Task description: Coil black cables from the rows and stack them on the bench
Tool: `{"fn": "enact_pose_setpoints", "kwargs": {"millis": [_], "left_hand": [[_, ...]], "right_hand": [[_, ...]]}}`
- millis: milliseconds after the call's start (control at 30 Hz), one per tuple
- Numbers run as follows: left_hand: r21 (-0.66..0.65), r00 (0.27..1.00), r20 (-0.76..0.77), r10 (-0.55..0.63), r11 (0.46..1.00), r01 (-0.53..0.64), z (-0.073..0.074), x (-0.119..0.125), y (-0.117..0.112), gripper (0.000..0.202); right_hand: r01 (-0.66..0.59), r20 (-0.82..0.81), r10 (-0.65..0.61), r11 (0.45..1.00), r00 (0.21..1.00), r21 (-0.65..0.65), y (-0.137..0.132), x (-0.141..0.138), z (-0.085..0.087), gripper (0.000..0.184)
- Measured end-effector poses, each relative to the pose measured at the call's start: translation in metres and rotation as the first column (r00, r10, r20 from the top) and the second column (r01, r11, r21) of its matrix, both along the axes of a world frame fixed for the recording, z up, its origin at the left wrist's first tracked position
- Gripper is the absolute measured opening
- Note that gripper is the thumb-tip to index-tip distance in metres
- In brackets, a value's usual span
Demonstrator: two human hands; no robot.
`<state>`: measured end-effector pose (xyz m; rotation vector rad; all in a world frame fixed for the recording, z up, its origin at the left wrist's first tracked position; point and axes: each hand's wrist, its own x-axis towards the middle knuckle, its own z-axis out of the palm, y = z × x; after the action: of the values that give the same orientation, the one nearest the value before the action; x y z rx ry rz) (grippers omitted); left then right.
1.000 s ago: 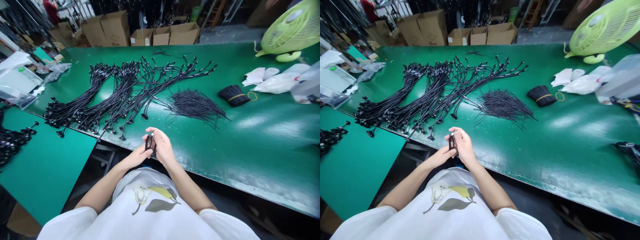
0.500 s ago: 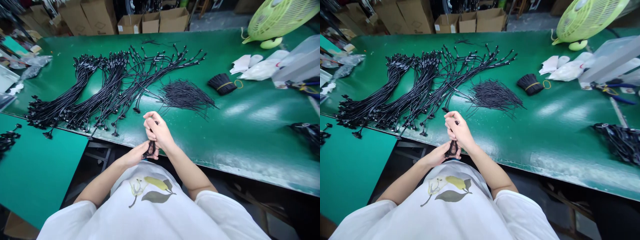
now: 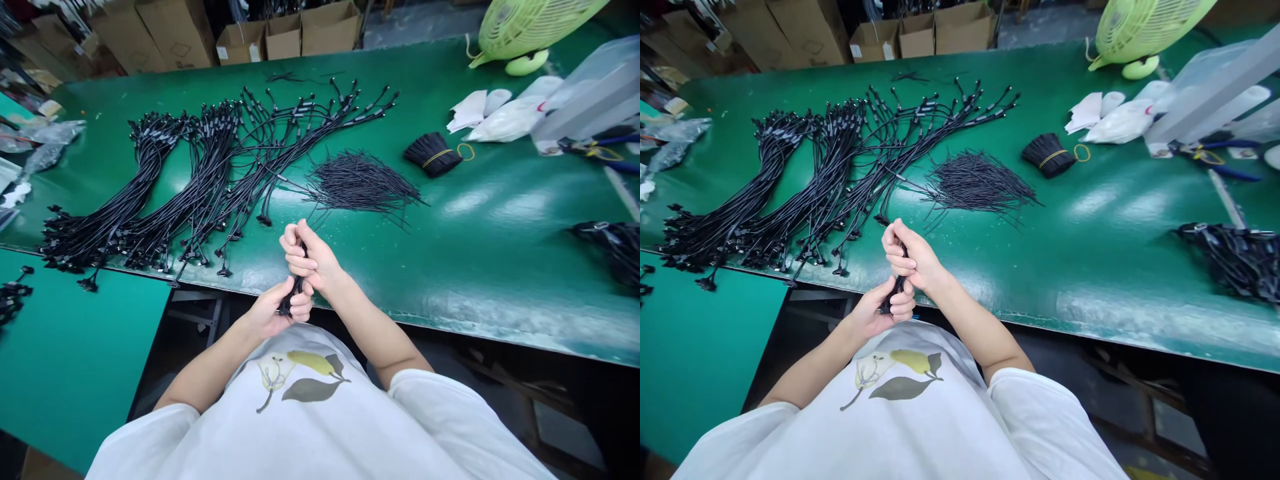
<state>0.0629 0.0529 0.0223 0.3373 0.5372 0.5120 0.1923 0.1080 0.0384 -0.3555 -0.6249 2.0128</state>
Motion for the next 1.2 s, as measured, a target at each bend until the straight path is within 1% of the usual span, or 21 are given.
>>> {"fn": "enact_pose_setpoints", "kwargs": {"millis": [100, 167, 200, 233, 267, 300, 333, 367, 400, 433, 500, 567, 633, 667, 733, 800, 833, 867, 933, 1100, 1200], "left_hand": [[0.058, 0.996, -0.052, 0.072, 0.996, -0.069, -0.009, 0.004, 0.001, 0.031], [0.152, 0.983, -0.156, 0.097, 0.986, -0.073, -0.014, 0.004, 0.005, 0.037], [0.204, 0.970, -0.214, 0.116, 0.976, -0.072, -0.016, 0.002, 0.008, 0.040], [0.254, 0.954, -0.267, 0.135, 0.965, -0.065, -0.017, 0.000, 0.012, 0.042], [0.299, 0.939, -0.310, 0.146, 0.953, -0.049, -0.017, -0.004, 0.016, 0.044], [0.335, 0.929, -0.344, 0.138, 0.942, -0.016, -0.015, -0.007, 0.021, 0.045], [0.362, 0.921, -0.373, 0.110, 0.931, 0.036, -0.014, -0.011, 0.025, 0.046], [0.381, 0.914, -0.402, 0.062, 0.919, 0.105, -0.012, -0.014, 0.028, 0.047], [0.389, 0.903, -0.430, 0.005, 0.903, 0.180, -0.010, -0.017, 0.030, 0.048], [0.386, 0.888, -0.457, -0.056, 0.887, 0.255, -0.009, -0.018, 0.030, 0.048], [0.356, 0.851, -0.497, -0.170, 0.854, 0.378, -0.008, -0.019, 0.029, 0.048], [0.328, 0.820, -0.513, -0.253, 0.825, 0.460, -0.009, -0.017, 0.027, 0.048], [0.368, 0.786, -0.561, -0.260, 0.772, 0.518, -0.010, -0.015, 0.025, 0.045], [0.416, 0.761, -0.606, -0.229, 0.724, 0.550, -0.009, -0.014, 0.026, 0.044], [0.500, 0.682, -0.719, -0.132, 0.583, 0.640, -0.007, -0.013, 0.030, 0.039], [0.501, 0.589, -0.806, -0.069, 0.452, 0.738, -0.006, -0.012, 0.035, 0.034], [0.482, 0.558, -0.827, -0.068, 0.424, 0.767, -0.005, -0.011, 0.037, 0.032], [0.462, 0.541, -0.837, -0.085, 0.422, 0.780, -0.006, -0.010, 0.038, 0.032], [0.444, 0.550, -0.828, -0.114, 0.468, 0.765, -0.008, -0.006, 0.039, 0.032], [0.514, 0.605, -0.796, 0.005, 0.534, 0.671, -0.012, 0.005, 0.039, 0.031], [0.405, 0.674, -0.723, -0.151, 0.698, 0.591, -0.010, 0.008, 0.046, 0.043]], "right_hand": [[0.129, 0.099, -0.130, 0.991, 0.986, 0.017, 0.002, -0.001, -0.005, 0.044], [0.230, 0.298, -0.270, 0.959, 0.915, 0.163, 0.002, 0.005, -0.007, 0.039], [0.277, 0.409, -0.390, 0.910, 0.825, 0.307, 0.001, 0.010, -0.008, 0.034], [0.281, 0.491, -0.530, 0.823, 0.691, 0.493, 0.000, 0.017, -0.008, 0.029], [0.207, 0.518, -0.667, 0.698, 0.536, 0.685, -0.002, 0.025, -0.008, 0.025], [0.053, 0.487, -0.778, 0.549, 0.397, 0.834, -0.005, 0.034, -0.009, 0.022], [-0.152, 0.425, -0.854, 0.397, 0.300, 0.905, -0.009, 0.042, -0.010, 0.023], [-0.365, 0.361, -0.900, 0.259, 0.246, 0.894, -0.014, 0.049, -0.012, 0.025], [-0.549, 0.313, -0.924, 0.149, 0.218, 0.822, -0.019, 0.054, -0.015, 0.027], [-0.684, 0.279, -0.940, 0.073, 0.195, 0.726, -0.024, 0.058, -0.018, 0.029], [-0.831, 0.224, -0.963, 0.001, 0.149, 0.557, -0.033, 0.061, -0.025, 0.031], [-0.885, 0.198, -0.971, -0.026, 0.133, 0.465, -0.040, 0.062, -0.030, 0.029], [-0.904, 0.193, -0.972, -0.038, 0.132, 0.426, -0.044, 0.064, -0.031, 0.029], [-0.911, 0.189, -0.974, -0.040, 0.128, 0.410, -0.045, 0.065, -0.030, 0.028], [-0.928, 0.179, -0.978, -0.031, 0.104, 0.371, -0.045, 0.067, -0.026, 0.026], [-0.943, 0.195, -0.977, -0.014, 0.083, 0.333, -0.044, 0.069, -0.023, 0.024], [-0.948, 0.219, -0.973, 0.000, 0.073, 0.318, -0.043, 0.070, -0.023, 0.024], [-0.952, 0.254, -0.965, 0.015, 0.066, 0.307, -0.042, 0.070, -0.023, 0.024], [-0.952, 0.348, -0.936, 0.062, 0.048, 0.299, -0.038, 0.071, -0.026, 0.024], [-0.916, 0.519, -0.855, 0.218, -0.012, 0.338, -0.028, 0.079, -0.034, 0.022], [-0.905, 0.516, -0.856, 0.203, 0.021, 0.374, -0.023, 0.085, -0.036, 0.017]]}}
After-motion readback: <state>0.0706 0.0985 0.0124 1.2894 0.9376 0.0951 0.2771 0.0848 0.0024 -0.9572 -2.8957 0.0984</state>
